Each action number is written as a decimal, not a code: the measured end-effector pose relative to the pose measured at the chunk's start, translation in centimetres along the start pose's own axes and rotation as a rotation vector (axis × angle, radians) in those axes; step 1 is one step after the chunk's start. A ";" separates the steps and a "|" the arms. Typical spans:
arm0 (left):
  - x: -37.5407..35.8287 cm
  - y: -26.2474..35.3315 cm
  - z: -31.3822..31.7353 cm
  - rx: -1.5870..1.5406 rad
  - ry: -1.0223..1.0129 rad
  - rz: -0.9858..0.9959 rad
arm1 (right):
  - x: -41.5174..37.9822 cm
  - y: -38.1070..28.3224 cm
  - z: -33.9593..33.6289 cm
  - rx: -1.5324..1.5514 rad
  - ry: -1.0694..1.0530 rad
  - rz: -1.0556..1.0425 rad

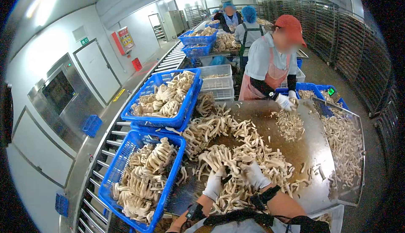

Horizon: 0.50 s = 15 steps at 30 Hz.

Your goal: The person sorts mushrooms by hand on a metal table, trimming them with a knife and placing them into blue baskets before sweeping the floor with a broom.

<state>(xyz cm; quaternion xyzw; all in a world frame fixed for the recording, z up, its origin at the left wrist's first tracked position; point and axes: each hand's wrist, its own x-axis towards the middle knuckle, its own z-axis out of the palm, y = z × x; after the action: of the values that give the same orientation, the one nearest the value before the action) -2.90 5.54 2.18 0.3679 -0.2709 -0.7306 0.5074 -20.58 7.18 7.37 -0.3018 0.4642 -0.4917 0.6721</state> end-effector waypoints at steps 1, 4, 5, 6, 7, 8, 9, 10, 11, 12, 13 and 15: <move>0.8 -0.7 -1.1 -0.164 -0.239 -0.064 | 1.4 1.9 -0.9 -0.079 -0.077 -0.102; -0.4 -1.2 0.0 0.185 -0.246 -0.084 | 2.3 3.5 -1.4 -0.148 -0.261 -0.318; -0.4 -0.9 0.5 0.113 -0.196 -0.080 | 1.0 1.8 -0.7 -0.116 -0.177 -0.223; 0.7 -0.6 -0.5 0.075 -0.109 -0.178 | 0.0 0.2 0.1 -0.081 -0.094 -0.131; -0.4 1.2 1.6 -0.126 -0.016 -0.180 | -0.4 -0.3 0.6 -0.038 -0.010 -0.037; -0.2 0.0 0.6 0.101 -0.146 -0.083 | -0.3 0.1 0.5 -0.271 -0.081 -0.145; 0.3 -2.1 -0.9 0.323 -0.277 0.015 | 0.2 0.7 0.0 -0.508 -0.152 -0.250; 0.8 -3.3 -1.6 0.543 -0.410 0.119 | 1.1 1.4 -0.7 -0.749 -0.225 -0.357; -0.4 -1.6 0.1 0.689 -0.315 0.189 | 1.3 1.3 -0.6 -0.497 -0.211 -0.152; -0.1 -0.9 -0.1 0.586 -0.271 0.114 | 0.8 0.6 -1.4 -0.225 -0.116 -0.006; 0.1 -0.2 -0.2 0.480 -0.222 0.046 | 0.6 0.2 -1.7 -0.201 -0.090 -0.068; 0.8 -0.9 -0.9 0.601 -0.239 -0.085 | 2.6 3.3 -3.0 -0.131 -0.193 -0.162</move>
<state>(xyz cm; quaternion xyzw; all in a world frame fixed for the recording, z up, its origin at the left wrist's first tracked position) -2.84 5.09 0.73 0.4238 -0.5167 -0.6764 0.3097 -21.87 6.03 2.50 -0.4273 0.4028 -0.4816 0.6506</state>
